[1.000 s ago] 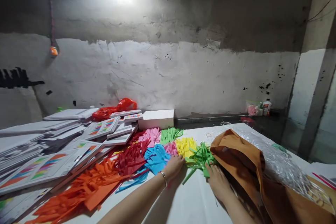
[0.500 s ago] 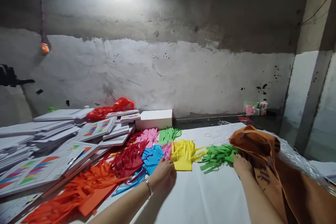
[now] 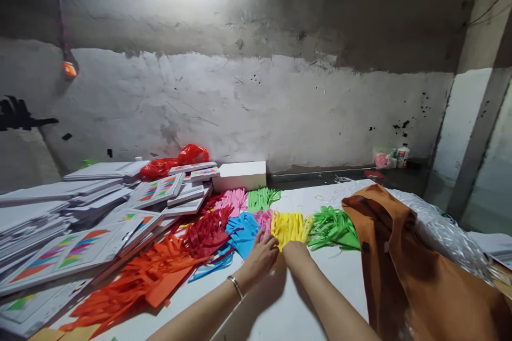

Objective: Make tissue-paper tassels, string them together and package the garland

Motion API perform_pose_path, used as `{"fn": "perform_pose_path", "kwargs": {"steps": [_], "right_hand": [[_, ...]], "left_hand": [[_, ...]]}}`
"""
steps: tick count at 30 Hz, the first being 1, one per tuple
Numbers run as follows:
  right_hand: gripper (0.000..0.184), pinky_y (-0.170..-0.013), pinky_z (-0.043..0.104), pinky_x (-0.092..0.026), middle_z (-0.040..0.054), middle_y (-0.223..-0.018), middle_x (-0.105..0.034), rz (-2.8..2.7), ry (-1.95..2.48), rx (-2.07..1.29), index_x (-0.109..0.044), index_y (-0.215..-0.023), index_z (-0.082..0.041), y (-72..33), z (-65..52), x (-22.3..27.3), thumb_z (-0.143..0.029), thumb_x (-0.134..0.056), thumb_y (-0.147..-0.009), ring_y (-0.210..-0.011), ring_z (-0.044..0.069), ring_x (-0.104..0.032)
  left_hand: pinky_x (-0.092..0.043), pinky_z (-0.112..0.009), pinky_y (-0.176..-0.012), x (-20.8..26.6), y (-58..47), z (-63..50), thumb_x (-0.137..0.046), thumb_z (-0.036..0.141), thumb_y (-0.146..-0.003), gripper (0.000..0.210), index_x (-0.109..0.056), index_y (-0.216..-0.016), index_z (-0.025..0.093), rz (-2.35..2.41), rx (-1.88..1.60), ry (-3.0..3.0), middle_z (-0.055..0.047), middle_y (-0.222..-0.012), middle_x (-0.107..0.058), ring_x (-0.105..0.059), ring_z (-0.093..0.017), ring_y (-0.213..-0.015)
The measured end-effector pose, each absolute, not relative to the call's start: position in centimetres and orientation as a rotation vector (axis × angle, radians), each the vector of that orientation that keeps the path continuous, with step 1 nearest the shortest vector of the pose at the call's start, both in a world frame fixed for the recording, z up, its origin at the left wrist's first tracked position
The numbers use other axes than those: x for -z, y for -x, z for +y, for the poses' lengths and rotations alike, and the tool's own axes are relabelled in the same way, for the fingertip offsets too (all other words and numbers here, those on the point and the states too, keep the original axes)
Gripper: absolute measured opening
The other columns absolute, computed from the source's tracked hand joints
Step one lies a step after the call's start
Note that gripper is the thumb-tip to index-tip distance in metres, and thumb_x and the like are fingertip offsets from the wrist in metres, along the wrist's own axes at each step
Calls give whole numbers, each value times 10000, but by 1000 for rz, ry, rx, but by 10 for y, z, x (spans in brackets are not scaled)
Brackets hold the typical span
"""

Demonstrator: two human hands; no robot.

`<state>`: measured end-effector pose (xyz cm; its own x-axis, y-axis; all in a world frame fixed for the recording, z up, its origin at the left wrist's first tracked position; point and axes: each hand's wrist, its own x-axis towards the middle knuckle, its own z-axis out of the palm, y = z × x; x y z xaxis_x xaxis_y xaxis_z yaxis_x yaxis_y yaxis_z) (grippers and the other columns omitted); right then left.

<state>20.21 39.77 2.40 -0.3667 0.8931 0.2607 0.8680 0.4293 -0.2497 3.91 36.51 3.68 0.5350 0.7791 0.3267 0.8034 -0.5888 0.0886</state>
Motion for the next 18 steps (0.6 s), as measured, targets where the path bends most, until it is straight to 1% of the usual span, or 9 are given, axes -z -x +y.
{"fn": "perform_pose_path", "kwargs": {"steps": [1,3,5,6,9,15,18], "right_hand": [[319,-891,424,-552,86,-1252,-616,-2346,1532,-121,-604,-1230,-181,-203,389,-25,-357,-631,-965,-1056,226,-639],[273,-854,393,-564,69,-1181,-646,-2340,1614,-185,-627,-1177,-178,-210,372,-25,-355,-626,-970,-990,200,-658],[237,-822,372,-570,54,-1115,-666,-2310,1682,-227,-643,-1126,-171,-220,357,-24,-352,-622,-974,-931,180,-667],[229,-814,368,-570,49,-1096,-671,-2285,1709,-239,-647,-1108,-167,-225,350,-23,-350,-621,-974,-916,176,-669],[218,-805,367,-570,43,-1064,-677,-2204,1750,-249,-654,-1075,-155,-234,332,-19,-345,-628,-969,-906,174,-669],[192,-779,348,-569,32,-1008,-673,-2059,1742,-201,-648,-1034,-151,-234,319,-15,-332,-621,-975,-865,159,-663],[172,-785,345,-566,30,-1005,-670,-2027,1702,-177,-646,-1023,-154,-233,319,-14,-317,-619,-976,-871,158,-660]], "left_hand": [[-206,-527,-1148,-36,-36,358,-523,169,-965,197,-696,-892,227,-1402,537,2700,-54,-1037,-685,-570,-242,-1101],[-284,-509,-1092,-32,-29,345,-589,183,-917,120,-687,-972,226,-1457,583,2713,-57,-1065,-689,-583,-255,-1080],[-357,-487,-1019,-27,-22,338,-638,184,-870,196,-669,-1062,212,-1528,630,2716,-77,-1121,-686,-587,-279,-1090],[-384,-473,-984,-25,-18,335,-636,182,-866,219,-664,-1082,204,-1560,650,2718,-87,-1138,-684,-590,-287,-1093],[-428,-435,-924,-22,-13,332,-584,171,-905,191,-675,-1071,197,-1625,703,2736,-93,-1143,-686,-598,-279,-1097],[-459,-485,-983,-22,-24,331,-631,261,-938,174,-674,-1083,174,-1601,710,2853,-66,-1168,-669,-599,-252,-1127],[-497,-471,-958,-20,-33,334,-630,292,-949,184,-672,-1068,159,-1580,693,2913,-64,-1127,-679,-630,-236,-1075]]}}
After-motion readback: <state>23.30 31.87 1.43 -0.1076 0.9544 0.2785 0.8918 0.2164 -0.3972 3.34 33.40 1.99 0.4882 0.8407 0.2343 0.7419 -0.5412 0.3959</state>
